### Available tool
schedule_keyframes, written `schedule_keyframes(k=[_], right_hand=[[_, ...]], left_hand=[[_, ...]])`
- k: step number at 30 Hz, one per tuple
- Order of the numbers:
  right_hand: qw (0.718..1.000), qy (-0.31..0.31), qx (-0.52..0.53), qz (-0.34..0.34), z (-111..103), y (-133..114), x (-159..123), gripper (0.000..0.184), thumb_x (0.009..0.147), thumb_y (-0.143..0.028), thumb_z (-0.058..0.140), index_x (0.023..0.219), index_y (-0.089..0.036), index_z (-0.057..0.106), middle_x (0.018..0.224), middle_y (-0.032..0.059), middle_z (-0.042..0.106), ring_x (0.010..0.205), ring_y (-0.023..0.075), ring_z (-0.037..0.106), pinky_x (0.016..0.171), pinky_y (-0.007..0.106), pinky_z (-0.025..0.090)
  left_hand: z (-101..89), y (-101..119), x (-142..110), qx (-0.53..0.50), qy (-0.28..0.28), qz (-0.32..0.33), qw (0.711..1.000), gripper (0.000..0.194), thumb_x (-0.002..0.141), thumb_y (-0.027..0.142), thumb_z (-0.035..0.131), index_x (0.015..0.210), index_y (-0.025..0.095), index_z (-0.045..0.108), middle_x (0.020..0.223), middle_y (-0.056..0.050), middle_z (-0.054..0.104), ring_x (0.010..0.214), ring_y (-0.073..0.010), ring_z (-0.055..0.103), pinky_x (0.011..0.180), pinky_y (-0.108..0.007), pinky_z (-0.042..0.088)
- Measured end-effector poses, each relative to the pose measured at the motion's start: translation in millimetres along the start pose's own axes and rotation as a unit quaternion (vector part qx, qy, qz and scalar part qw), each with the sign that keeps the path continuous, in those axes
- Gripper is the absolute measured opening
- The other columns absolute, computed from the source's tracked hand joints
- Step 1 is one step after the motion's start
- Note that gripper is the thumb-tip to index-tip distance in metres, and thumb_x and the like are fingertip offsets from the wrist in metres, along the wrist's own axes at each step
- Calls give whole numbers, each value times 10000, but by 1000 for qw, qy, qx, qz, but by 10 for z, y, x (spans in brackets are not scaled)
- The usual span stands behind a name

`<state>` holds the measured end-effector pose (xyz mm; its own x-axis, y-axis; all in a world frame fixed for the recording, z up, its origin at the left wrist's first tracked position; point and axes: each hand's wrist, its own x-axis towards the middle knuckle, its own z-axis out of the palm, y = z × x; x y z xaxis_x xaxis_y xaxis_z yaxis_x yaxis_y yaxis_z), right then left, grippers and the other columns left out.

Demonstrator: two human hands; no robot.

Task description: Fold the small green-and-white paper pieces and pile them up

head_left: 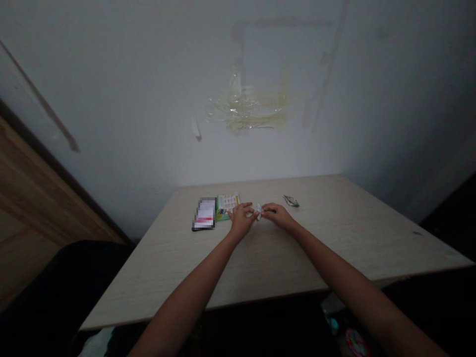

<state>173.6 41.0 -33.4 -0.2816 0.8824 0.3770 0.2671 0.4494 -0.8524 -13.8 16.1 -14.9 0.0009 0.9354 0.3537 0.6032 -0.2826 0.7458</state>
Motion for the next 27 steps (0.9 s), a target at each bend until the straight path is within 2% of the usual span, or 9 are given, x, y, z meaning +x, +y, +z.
schedule_keyframes(k=[3,6,8,10,15,20,27], right_hand=[[1000,-25,8,-11,-9,-24,3,275,746,-473,703,794,-207,758,955,80,713,954,238,624,934,382,425],[999,-47,16,-19,-10,-42,4,287,749,-489,694,749,-208,749,904,68,712,913,227,623,905,369,431],[999,-32,21,-13,-5,-44,-1,286,738,-487,703,738,-203,741,915,67,711,920,225,621,903,362,431],[1000,-7,25,3,6,-37,-8,288,731,-480,708,753,-194,735,902,66,710,902,221,621,883,355,436],[994,44,81,60,42,-31,-19,317,658,-447,764,804,-171,710,784,42,692,756,188,610,763,324,455],[985,48,142,91,37,-141,-34,328,623,-438,782,783,-163,705,785,46,695,736,175,602,756,319,452],[982,30,162,92,31,-191,-45,308,629,-424,780,776,-163,710,783,39,695,759,172,594,781,316,437]], left_hand=[[35,-44,16,-18,2,26,999,76,756,274,740,706,217,740,1198,-66,685,1232,-295,505,1132,-568,190],[70,-99,27,-21,-4,48,999,73,760,284,737,732,217,747,1212,-69,677,1228,-294,508,1125,-570,205],[90,-136,41,-23,-1,60,998,81,770,300,725,746,227,751,1207,-66,678,1215,-284,517,1124,-560,222],[106,-169,62,-34,-2,79,996,98,786,306,706,747,228,752,1186,-64,684,1172,-259,551,1098,-515,300],[128,-209,85,-82,4,109,991,93,785,278,694,751,211,748,1101,-71,705,1067,-220,615,1025,-432,406],[123,-143,28,-140,-2,92,986,168,800,355,664,837,207,734,904,-42,719,914,-192,647,904,-354,478],[77,-24,-8,-190,-34,45,980,198,788,365,647,831,183,713,841,-31,733,843,-184,661,818,-300,489]])
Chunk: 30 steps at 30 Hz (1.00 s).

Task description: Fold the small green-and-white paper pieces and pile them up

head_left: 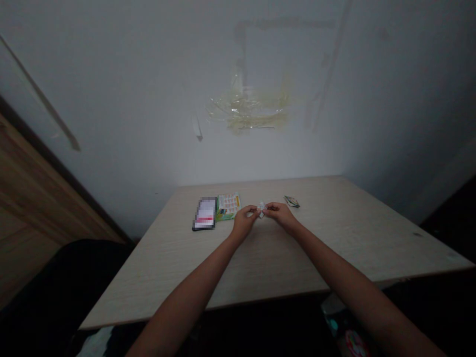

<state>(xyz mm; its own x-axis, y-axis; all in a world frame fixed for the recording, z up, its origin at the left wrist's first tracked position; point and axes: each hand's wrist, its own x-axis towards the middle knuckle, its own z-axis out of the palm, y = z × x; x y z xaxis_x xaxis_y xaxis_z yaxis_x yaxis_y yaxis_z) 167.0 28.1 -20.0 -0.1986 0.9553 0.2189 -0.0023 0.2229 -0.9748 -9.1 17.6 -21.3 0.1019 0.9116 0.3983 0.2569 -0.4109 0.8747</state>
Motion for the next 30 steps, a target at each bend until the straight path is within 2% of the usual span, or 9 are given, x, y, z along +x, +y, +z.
schedule_keyframes(k=[6,18,24,30], right_hand=[[1000,-16,3,8,-31,64,24,298,659,-421,760,795,-157,727,796,33,697,769,170,592,804,313,419],[1000,-21,-6,10,-17,2,-11,335,678,-469,729,783,-152,704,770,37,688,744,168,578,758,299,419],[999,-38,-18,7,-23,76,19,337,675,-483,720,758,-159,685,744,21,671,721,164,567,731,291,413],[998,-50,-24,-1,-25,94,32,353,676,-510,722,753,-170,672,729,14,656,708,165,556,708,285,412]], left_hand=[[-9,11,0,-5,-1,-13,1000,211,784,381,648,813,185,717,829,-27,738,825,-183,664,794,-297,496],[5,-89,15,-40,-14,-20,999,247,775,392,664,871,178,741,904,-46,755,856,-187,672,797,-292,504],[10,-160,36,7,-10,-33,999,248,779,392,648,835,171,744,824,-40,744,803,-183,658,744,-287,494],[16,-194,52,41,-12,-21,999,225,796,375,627,849,190,744,872,-35,733,822,-178,643,764,-287,484]])
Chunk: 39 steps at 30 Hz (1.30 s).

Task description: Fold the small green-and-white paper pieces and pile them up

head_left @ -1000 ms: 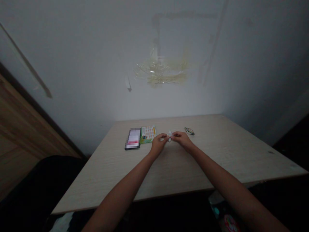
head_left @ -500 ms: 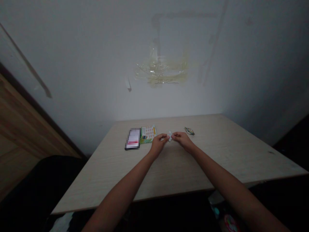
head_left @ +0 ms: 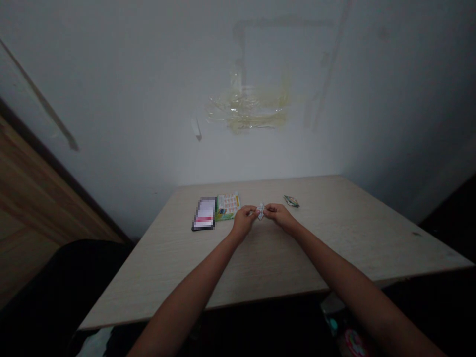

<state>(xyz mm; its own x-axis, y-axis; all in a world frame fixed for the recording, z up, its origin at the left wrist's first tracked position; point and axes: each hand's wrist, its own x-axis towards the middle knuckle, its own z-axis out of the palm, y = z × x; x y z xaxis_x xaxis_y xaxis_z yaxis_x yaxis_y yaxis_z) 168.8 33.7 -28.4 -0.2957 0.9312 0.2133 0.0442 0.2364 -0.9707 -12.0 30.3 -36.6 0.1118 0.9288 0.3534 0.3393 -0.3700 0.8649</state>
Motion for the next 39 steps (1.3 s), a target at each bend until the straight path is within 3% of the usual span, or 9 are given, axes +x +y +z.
schedule_keyframes(k=[16,39], right_hand=[[999,-21,27,3,-7,53,22,338,675,-495,721,737,-170,648,727,3,636,711,153,541,739,280,408],[998,-48,44,3,-26,90,29,295,702,-441,714,805,-168,674,790,18,667,751,164,568,792,294,405]], left_hand=[[20,-47,28,-9,-6,36,999,192,811,342,609,796,194,729,917,-41,700,911,-187,616,846,-313,474],[38,-28,19,-13,-6,21,1000,173,800,290,590,799,190,730,932,-48,698,932,-192,610,864,-319,464]])
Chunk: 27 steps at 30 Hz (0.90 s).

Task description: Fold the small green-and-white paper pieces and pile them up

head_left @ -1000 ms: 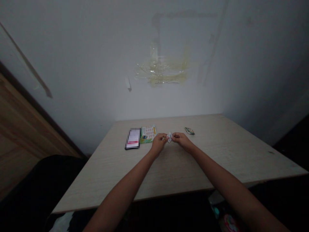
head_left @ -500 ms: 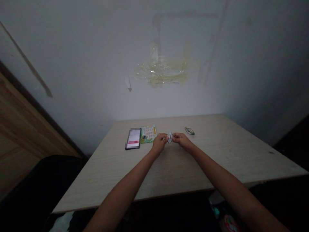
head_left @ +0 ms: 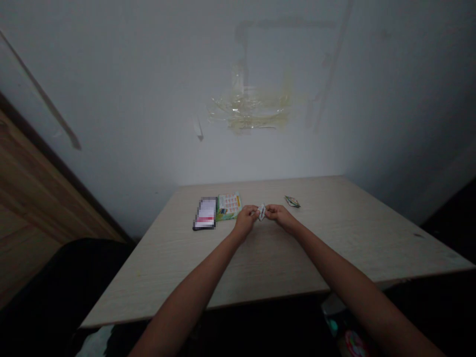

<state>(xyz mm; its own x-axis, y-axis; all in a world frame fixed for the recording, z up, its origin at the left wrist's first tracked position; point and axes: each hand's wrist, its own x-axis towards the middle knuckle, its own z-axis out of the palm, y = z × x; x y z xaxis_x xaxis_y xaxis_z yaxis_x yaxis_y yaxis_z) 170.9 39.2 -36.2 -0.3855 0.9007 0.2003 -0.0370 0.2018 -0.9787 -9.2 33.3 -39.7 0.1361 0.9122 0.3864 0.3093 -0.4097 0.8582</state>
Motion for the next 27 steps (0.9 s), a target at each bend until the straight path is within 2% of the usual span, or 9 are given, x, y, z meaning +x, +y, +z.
schedule_keyframes(k=[21,27], right_hand=[[1000,-5,2,9,6,-39,-12,285,696,-429,705,797,-167,652,784,11,647,760,162,548,787,286,384],[1000,6,-3,6,12,-53,-18,331,706,-470,711,819,-163,662,808,17,659,775,162,563,792,289,396]], left_hand=[[8,-28,17,-54,-24,5,998,185,799,287,580,774,174,725,917,-49,685,922,-188,590,868,-312,448],[-7,0,8,-53,-11,-22,998,194,789,322,608,767,175,733,885,-50,709,893,-194,611,829,-303,462]])
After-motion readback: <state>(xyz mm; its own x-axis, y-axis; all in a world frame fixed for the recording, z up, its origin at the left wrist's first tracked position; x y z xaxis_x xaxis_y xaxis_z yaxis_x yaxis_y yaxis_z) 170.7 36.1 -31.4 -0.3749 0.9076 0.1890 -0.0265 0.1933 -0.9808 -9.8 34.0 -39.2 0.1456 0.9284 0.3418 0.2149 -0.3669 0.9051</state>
